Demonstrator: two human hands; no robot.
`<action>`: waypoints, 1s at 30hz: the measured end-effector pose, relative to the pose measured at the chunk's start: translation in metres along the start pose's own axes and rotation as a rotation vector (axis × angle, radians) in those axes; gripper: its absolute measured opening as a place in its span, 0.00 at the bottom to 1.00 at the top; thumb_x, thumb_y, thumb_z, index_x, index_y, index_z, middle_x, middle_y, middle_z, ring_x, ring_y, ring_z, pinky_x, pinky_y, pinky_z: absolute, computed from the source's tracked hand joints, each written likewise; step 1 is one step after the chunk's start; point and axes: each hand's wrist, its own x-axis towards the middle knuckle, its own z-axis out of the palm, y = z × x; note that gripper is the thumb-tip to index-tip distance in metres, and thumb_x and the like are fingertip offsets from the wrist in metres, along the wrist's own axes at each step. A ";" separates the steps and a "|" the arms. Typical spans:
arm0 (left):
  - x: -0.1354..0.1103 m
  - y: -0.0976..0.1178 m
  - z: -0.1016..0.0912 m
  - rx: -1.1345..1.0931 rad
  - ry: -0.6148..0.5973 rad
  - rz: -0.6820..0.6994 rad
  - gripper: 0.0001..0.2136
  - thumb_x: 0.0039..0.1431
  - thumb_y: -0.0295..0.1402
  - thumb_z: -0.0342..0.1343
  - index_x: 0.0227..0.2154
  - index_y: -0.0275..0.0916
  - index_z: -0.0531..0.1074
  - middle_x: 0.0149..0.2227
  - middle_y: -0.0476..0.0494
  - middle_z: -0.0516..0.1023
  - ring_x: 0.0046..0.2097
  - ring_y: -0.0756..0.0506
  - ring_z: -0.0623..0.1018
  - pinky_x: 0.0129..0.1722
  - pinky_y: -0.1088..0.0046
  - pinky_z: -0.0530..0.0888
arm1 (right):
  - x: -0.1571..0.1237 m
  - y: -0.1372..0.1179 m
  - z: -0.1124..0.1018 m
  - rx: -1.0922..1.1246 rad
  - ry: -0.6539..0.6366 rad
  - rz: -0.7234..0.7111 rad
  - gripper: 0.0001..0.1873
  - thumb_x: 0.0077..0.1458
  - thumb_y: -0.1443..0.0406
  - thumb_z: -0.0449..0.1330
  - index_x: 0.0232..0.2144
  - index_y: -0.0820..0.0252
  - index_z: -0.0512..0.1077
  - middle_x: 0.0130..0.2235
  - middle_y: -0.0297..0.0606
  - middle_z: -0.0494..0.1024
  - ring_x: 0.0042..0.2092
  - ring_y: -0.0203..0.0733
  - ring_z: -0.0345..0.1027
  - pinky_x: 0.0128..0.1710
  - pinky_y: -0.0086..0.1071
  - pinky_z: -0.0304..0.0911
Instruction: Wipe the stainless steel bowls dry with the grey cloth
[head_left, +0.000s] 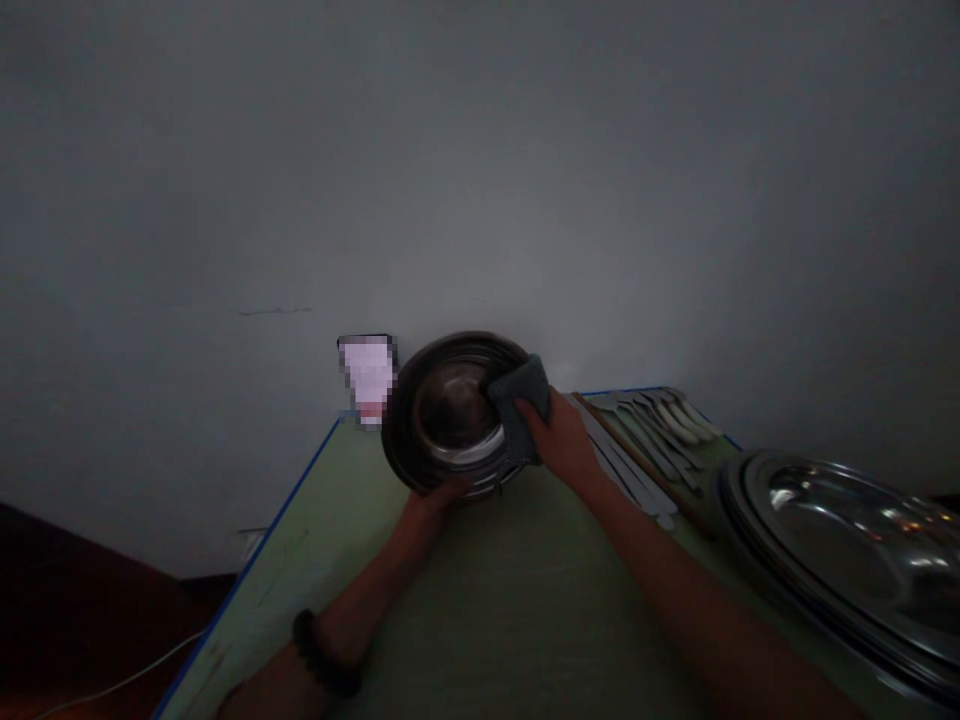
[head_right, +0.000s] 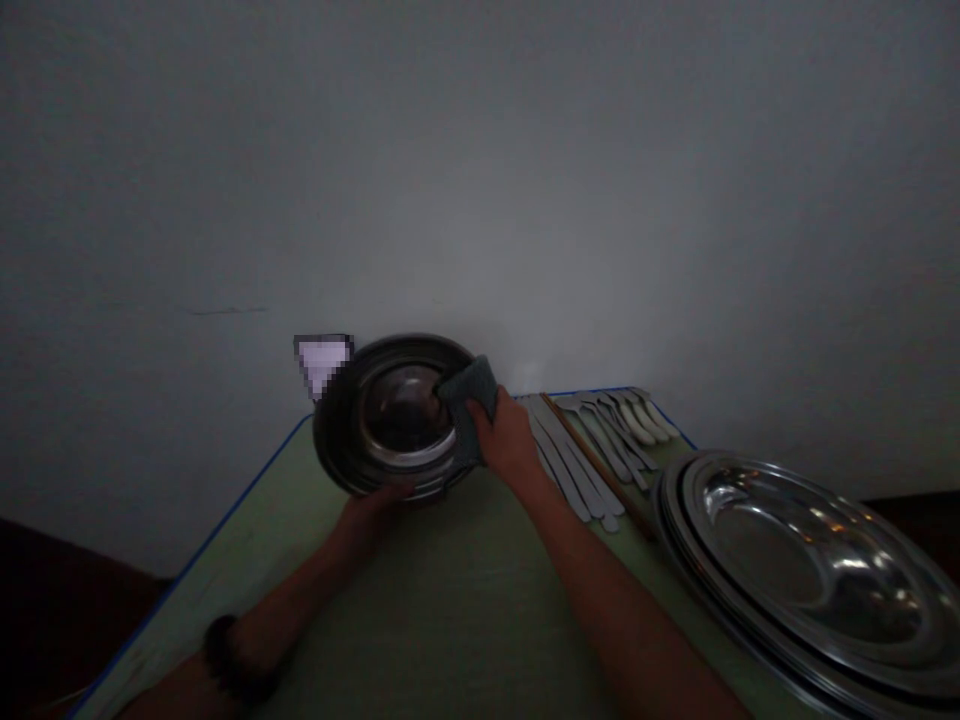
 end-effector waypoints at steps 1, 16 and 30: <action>0.001 0.000 -0.001 0.001 0.020 0.004 0.18 0.37 0.32 0.68 0.36 0.34 0.78 0.39 0.40 0.84 0.49 0.34 0.79 0.54 0.53 0.71 | 0.003 0.002 -0.003 -0.009 -0.014 -0.010 0.11 0.58 0.58 0.54 0.35 0.60 0.70 0.33 0.46 0.79 0.36 0.49 0.72 0.32 0.34 0.59; -0.007 0.014 -0.017 0.071 -0.648 -0.108 0.24 0.43 0.38 0.67 0.46 0.37 0.75 0.51 0.37 0.79 0.57 0.32 0.72 0.61 0.53 0.61 | 0.018 0.005 -0.046 -0.056 -0.036 -0.330 0.07 0.53 0.60 0.62 0.34 0.57 0.74 0.32 0.36 0.75 0.36 0.44 0.68 0.36 0.35 0.61; -0.013 0.023 0.002 0.356 -0.390 0.164 0.27 0.34 0.31 0.72 0.44 0.40 0.77 0.49 0.37 0.80 0.54 0.32 0.75 0.57 0.53 0.67 | 0.014 0.012 -0.030 0.101 0.000 -0.226 0.10 0.57 0.57 0.55 0.36 0.56 0.68 0.38 0.40 0.72 0.42 0.47 0.66 0.45 0.40 0.62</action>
